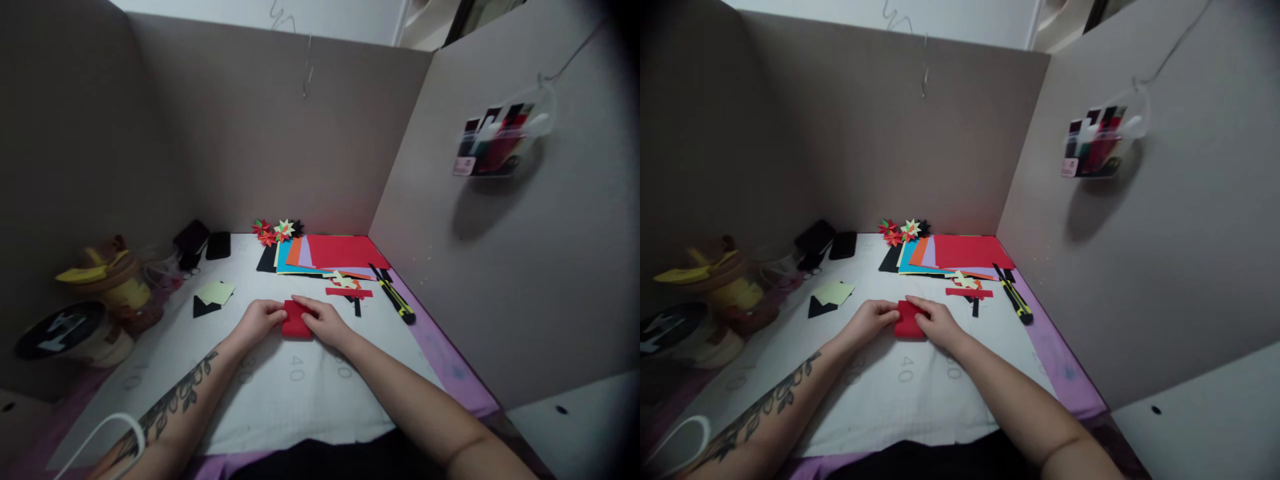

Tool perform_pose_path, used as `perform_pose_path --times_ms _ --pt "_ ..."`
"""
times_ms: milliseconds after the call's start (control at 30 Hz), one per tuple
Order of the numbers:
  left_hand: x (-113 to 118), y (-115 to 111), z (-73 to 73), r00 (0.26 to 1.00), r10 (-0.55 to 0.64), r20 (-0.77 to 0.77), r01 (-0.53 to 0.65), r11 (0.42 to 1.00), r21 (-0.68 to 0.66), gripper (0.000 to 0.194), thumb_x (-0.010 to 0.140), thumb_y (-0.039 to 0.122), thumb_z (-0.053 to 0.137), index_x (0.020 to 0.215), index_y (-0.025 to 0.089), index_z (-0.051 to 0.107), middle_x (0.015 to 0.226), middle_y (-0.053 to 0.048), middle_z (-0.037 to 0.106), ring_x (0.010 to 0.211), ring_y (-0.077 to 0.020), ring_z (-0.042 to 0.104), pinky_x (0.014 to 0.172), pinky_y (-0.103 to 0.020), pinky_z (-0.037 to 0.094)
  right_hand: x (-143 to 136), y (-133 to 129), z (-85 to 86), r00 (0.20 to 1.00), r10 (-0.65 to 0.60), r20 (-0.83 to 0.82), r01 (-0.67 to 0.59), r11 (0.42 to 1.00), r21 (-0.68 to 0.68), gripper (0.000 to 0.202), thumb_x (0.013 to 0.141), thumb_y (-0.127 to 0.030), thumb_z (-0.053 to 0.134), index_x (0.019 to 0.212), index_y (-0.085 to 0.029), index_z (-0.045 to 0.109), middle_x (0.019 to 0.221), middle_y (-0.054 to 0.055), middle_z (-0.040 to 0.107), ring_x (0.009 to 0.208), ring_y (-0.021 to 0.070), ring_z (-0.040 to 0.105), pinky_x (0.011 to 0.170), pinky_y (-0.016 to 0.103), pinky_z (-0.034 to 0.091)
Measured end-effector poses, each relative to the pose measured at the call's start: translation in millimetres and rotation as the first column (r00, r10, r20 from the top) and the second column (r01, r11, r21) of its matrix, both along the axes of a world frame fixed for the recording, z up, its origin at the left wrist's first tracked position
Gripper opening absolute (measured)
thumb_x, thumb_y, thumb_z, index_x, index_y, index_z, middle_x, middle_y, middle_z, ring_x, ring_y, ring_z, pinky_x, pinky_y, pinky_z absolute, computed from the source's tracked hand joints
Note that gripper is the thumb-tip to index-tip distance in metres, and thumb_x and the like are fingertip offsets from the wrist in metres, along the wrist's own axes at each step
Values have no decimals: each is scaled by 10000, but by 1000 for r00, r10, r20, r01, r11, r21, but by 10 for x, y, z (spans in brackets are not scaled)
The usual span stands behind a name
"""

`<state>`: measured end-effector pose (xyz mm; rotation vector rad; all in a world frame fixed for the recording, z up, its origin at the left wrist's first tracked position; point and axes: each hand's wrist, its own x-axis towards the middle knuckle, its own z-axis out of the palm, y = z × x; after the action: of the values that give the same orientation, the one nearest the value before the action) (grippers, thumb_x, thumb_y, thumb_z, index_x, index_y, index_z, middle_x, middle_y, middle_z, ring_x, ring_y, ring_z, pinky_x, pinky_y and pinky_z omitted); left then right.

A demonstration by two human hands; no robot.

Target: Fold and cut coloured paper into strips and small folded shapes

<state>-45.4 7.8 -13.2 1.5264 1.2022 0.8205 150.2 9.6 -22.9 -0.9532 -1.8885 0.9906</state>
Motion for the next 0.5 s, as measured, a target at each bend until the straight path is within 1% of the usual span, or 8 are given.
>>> perform_pose_path --times_ms 100,167,367,500 --pt "5 5 -8 1000 -2 -4 2 1000 21 177 713 270 561 677 129 661 577 16 580 571 -125 477 573 -235 344 -5 -7 9 1000 2 15 -2 1000 0 505 762 -129 460 1240 -248 574 1264 22 584 1186 185 526 1050 396 379" --pt "10 3 -2 1000 1 -8 0 1000 24 175 714 268 558 666 129 653 577 14 583 575 -128 485 580 -238 353 -9 -6 3 1000 5 18 -5 1000 2 499 761 -127 460 1232 -242 580 1256 28 590 1178 184 533 1044 395 385" --pt "12 1 -12 999 -14 -37 15 1000 21 209 722 298 551 727 127 672 664 -18 643 621 -151 532 603 -252 386 -17 9 -43 1000 -3 -8 3 1000 -17 477 757 -137 468 1202 -238 605 1229 35 610 1153 191 552 1028 400 402" --pt "4 14 -28 1000 14 -25 -13 999 32 252 729 340 554 780 126 677 667 -18 634 603 -142 522 575 -244 376 -15 20 -44 998 -30 -60 27 998 -62 464 755 -152 486 1193 -238 612 1230 41 610 1154 200 550 1031 413 395"
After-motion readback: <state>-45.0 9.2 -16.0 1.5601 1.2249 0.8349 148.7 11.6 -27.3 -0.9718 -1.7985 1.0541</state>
